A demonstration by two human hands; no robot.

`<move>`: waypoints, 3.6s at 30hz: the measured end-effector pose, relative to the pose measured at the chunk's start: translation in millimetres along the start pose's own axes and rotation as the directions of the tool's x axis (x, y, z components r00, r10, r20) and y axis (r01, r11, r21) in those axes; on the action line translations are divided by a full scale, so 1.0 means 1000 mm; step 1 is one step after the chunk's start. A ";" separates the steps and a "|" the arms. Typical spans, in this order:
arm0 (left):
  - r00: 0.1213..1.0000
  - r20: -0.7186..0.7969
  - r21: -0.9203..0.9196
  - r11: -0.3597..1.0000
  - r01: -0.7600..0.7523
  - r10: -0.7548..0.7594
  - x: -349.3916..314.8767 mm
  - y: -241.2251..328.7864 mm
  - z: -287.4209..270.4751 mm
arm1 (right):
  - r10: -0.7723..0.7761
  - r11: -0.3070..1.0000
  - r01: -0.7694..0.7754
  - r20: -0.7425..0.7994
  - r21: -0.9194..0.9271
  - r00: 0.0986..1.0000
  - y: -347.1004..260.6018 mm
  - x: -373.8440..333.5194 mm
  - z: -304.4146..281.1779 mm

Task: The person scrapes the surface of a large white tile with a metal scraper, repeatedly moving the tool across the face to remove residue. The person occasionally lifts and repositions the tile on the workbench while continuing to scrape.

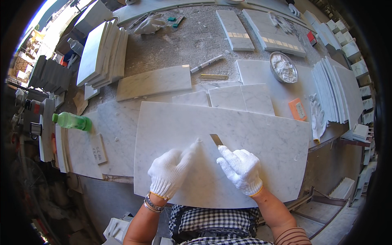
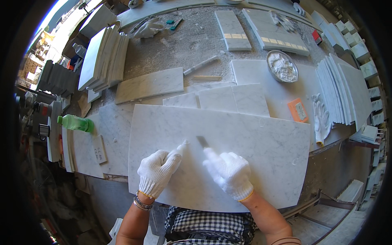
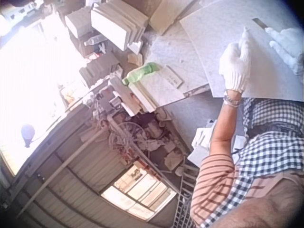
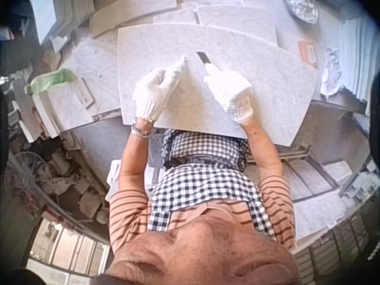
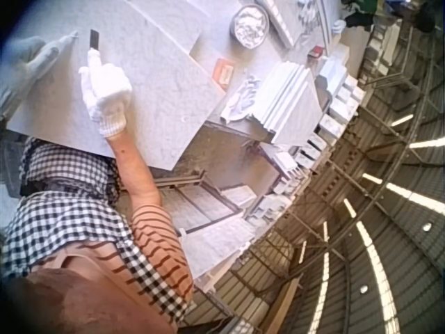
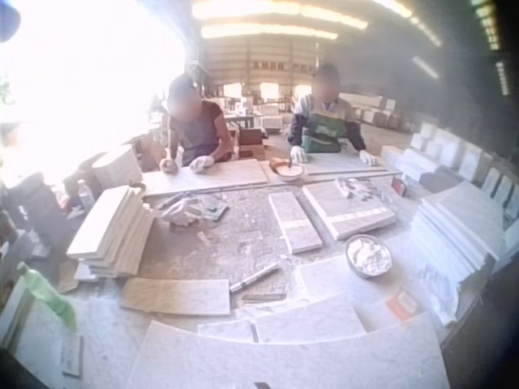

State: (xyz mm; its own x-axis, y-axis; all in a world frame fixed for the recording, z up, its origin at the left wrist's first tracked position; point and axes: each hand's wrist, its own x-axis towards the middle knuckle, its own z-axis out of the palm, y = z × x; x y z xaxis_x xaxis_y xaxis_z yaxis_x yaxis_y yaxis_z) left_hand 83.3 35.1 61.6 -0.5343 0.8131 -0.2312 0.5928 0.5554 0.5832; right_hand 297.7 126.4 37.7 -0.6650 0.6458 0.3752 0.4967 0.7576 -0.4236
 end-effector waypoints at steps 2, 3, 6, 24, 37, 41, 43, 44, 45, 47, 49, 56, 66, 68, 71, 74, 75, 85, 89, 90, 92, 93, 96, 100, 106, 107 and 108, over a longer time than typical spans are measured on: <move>1.000 -0.001 -0.033 0.999 0.005 -0.005 0.000 0.001 0.000 | 0.002 1.000 -0.002 -0.003 0.027 1.000 -0.001 0.001 -0.001; 1.000 -0.004 -0.043 0.999 0.007 -0.007 0.000 0.001 0.000 | -0.002 1.000 0.002 0.010 0.007 1.000 -0.002 0.001 -0.002; 1.000 0.012 -0.029 0.999 0.029 -0.028 0.000 0.002 -0.001 | -0.002 1.000 0.002 0.008 0.006 1.000 -0.003 0.003 -0.003; 0.978 -0.207 -0.476 0.875 -0.090 -0.012 -0.013 -0.031 0.020 | 0.121 0.936 -0.221 -0.340 -0.274 0.933 0.121 0.028 -0.057; 0.961 -0.228 -0.276 0.936 -0.220 0.159 -0.016 -0.032 0.019 | 0.424 0.732 -0.498 -0.260 -0.465 0.867 0.228 0.062 -0.079; 0.967 -0.223 -0.349 0.915 -0.201 0.127 -0.016 -0.029 0.019 | 0.423 0.739 -0.492 -0.250 -0.460 0.871 0.234 0.064 -0.076; 0.971 -0.218 -0.384 0.906 -0.180 0.101 -0.017 -0.028 0.019 | 0.418 0.740 -0.484 -0.244 -0.467 0.875 0.236 0.064 -0.075; 0.975 -0.208 -0.395 0.905 -0.159 0.080 -0.017 -0.028 0.019 | 0.414 0.741 -0.479 -0.241 -0.471 0.878 0.237 0.064 -0.075; 0.978 -0.198 -0.405 0.904 -0.137 0.060 -0.018 -0.028 0.019 | 0.412 0.740 -0.478 -0.244 -0.474 0.878 0.237 0.064 -0.075; 0.977 -0.204 -0.403 0.905 -0.135 0.055 -0.018 -0.030 0.020 | 0.399 0.743 -0.475 -0.258 -0.471 0.880 0.237 0.063 -0.074; 0.968 -0.235 -0.376 0.911 -0.171 0.085 -0.019 -0.033 0.021 | 0.405 0.726 -0.483 -0.262 -0.489 0.876 0.233 0.061 -0.075; 0.962 -0.269 -0.385 0.910 -0.154 0.049 -0.013 -0.035 0.025 | 0.204 0.741 -0.349 -0.303 -0.574 0.931 0.191 0.045 -0.088; 0.969 -0.237 -0.478 0.860 -0.180 0.071 -0.037 -0.047 0.021 | -0.028 0.952 -0.031 -0.186 -0.305 0.982 0.051 -0.002 -0.056; 0.965 -0.250 -0.471 0.861 -0.192 0.079 -0.046 -0.051 0.018 | -0.049 0.972 0.021 -0.113 -0.233 0.992 0.025 -0.011 -0.044; 0.970 -0.236 -0.497 0.849 -0.178 0.065 -0.058 -0.057 0.015 | -0.087 0.987 0.080 -0.044 -0.139 0.995 -0.004 -0.019 -0.027; 0.973 -0.222 -0.488 0.856 -0.170 0.067 -0.067 -0.062 0.013 | -0.171 0.979 0.168 -0.013 -0.119 0.985 -0.020 -0.020 -0.015; 0.973 -0.219 -0.478 0.862 -0.172 0.072 -0.068 -0.063 0.013 | -0.187 0.974 0.186 0.005 -0.131 0.982 -0.023 -0.020 -0.012; 0.967 -0.231 -0.475 0.854 -0.211 0.110 -0.068 -0.063 0.013 | -0.093 0.993 0.102 0.124 -0.066 0.988 -0.036 -0.011 -0.016; 0.976 -0.206 -0.469 0.868 -0.164 0.073 -0.068 -0.060 0.012 | -0.058 0.992 0.085 0.259 -0.095 0.964 -0.040 -0.008 -0.019; 0.978 -0.203 -0.473 0.869 -0.148 0.056 -0.068 -0.060 0.011 | -0.056 0.993 0.082 0.257 -0.089 0.965 -0.040 -0.008 -0.019; 0.979 -0.194 -0.462 0.875 -0.145 0.060 -0.069 -0.057 0.010 | -0.060 0.993 0.082 0.245 -0.080 0.968 -0.040 -0.008 -0.018; 0.980 -0.187 -0.458 0.878 -0.144 0.063 -0.070 -0.056 0.009 | -0.065 0.993 0.086 0.234 -0.079 0.970 -0.040 -0.008 -0.018; 0.976 -0.187 -0.376 0.910 -0.175 0.111 -0.070 -0.053 0.007 | -0.063 0.993 0.088 0.279 -0.079 0.958 -0.039 -0.009 -0.017; 0.980 -0.167 -0.341 0.927 -0.160 0.108 -0.070 -0.049 0.006 | -0.081 0.995 0.092 0.202 -0.047 0.976 -0.037 -0.008 -0.016; 0.990 -0.126 -0.341 0.935 -0.098 0.058 -0.070 -0.049 0.006 | -0.068 0.993 0.095 0.303 -0.074 0.951 -0.040 -0.012 -0.016; 0.988 -0.138 -0.332 0.936 -0.118 0.075 -0.070 -0.050 0.006 | -0.076 0.993 0.099 0.288 -0.067 0.955 -0.042 -0.014 -0.017; 0.983 -0.157 -0.331 0.933 -0.143 0.095 -0.069 -0.050 0.006 | -0.075 0.993 0.096 0.280 -0.061 0.957 -0.042 -0.017 -0.018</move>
State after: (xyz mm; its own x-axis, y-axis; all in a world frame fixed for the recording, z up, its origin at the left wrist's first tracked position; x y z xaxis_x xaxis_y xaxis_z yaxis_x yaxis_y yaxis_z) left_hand 94.4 -48.1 43.9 -0.5638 0.8244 -0.0495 0.4294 0.3439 0.8351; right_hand 297.8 85.0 63.9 -0.8301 0.5342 0.1602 0.4635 0.8206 -0.3344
